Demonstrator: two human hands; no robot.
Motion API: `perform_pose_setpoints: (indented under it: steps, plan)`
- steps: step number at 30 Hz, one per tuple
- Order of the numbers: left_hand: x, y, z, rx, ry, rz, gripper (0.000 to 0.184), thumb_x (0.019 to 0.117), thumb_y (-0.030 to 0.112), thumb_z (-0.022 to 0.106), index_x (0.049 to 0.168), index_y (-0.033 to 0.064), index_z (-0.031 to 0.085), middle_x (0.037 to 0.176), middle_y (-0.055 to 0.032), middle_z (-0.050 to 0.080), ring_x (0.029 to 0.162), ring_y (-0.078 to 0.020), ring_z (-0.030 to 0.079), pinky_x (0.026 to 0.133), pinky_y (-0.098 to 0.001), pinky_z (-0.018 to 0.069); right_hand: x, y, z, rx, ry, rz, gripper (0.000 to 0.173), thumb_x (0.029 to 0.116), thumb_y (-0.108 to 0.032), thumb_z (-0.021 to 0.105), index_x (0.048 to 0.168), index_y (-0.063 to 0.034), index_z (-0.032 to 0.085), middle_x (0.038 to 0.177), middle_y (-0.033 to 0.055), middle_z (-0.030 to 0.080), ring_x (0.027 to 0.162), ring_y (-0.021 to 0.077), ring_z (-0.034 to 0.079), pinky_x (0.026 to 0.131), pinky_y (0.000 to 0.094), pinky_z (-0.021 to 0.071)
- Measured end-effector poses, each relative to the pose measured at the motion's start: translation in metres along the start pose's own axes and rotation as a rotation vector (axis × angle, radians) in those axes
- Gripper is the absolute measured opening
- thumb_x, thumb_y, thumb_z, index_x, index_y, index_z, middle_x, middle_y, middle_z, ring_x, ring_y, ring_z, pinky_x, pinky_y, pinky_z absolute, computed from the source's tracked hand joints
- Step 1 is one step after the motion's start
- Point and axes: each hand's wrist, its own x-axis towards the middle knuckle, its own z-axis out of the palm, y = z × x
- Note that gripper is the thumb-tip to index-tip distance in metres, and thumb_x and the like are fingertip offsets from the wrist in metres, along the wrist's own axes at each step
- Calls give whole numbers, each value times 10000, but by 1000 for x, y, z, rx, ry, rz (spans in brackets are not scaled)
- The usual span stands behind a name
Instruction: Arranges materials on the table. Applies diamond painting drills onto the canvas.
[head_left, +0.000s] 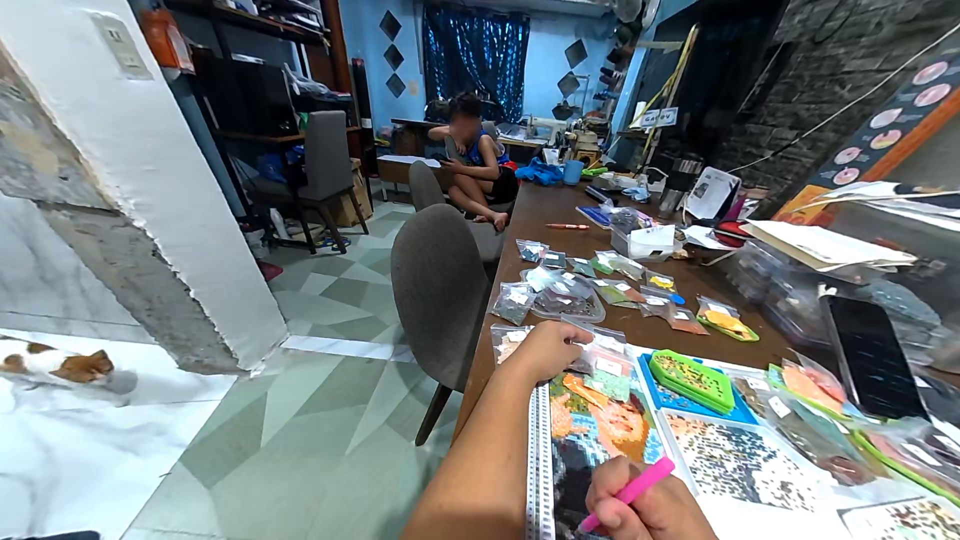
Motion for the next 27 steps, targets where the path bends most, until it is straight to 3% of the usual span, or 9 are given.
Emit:
perform_pose_setpoints:
  steps: [9,15,18,21,23,25,27]
  plan:
    - [1,0,1,-2,4,9,279,1042,44,524,1279,28,671,1228,-159,665,1028,-236,638,903,-421,507,1,0,1,-4,-12,-32,384,1108,-321,416,903,-24,545,730,109,580,675,107,602,657,185,506]
    - [0,-1,1,-3,10,27,275,1040,39,528,1272,21,675,1227,-162,668,1030,-236,640,907,-419,507,1,-4,3,-130,-70,-188,356,1117,-273,407,897,-48,575,716,109,589,687,215,606,669,267,515]
    - [0,2,2,10,5,12,280,1043,42,523,1280,26,671,1228,-160,666,1031,-238,639,911,-421,505,1,-4,3,-157,-74,-209,352,1117,-266,404,891,-53,570,713,105,582,678,217,598,657,265,508]
    - [-1,3,0,5,-7,-2,283,1043,42,520,1286,25,664,1254,-158,659,1071,-235,638,942,-424,501,2,-4,4,-87,-48,-107,386,1119,-293,398,897,-31,573,735,120,596,701,182,616,678,244,520]
    - [0,2,0,3,-17,2,285,1043,49,521,1290,19,659,1265,-153,657,1089,-223,640,960,-416,502,3,-3,-2,-16,-1,3,416,1116,-340,383,932,-16,568,712,104,595,645,122,613,624,229,523]
    - [2,1,1,-3,-19,3,276,1045,73,534,1287,27,660,1268,-134,659,1098,-199,640,972,-395,503,6,-1,-20,101,101,116,443,1101,-408,384,966,-24,558,712,54,613,612,46,614,582,204,532]
    - [3,-1,1,-18,-4,-4,263,1039,82,559,1274,29,665,1250,-127,662,1076,-190,642,957,-384,510,6,-1,-51,169,217,222,416,1085,-466,404,962,-105,569,739,-57,644,633,-29,605,581,167,518]
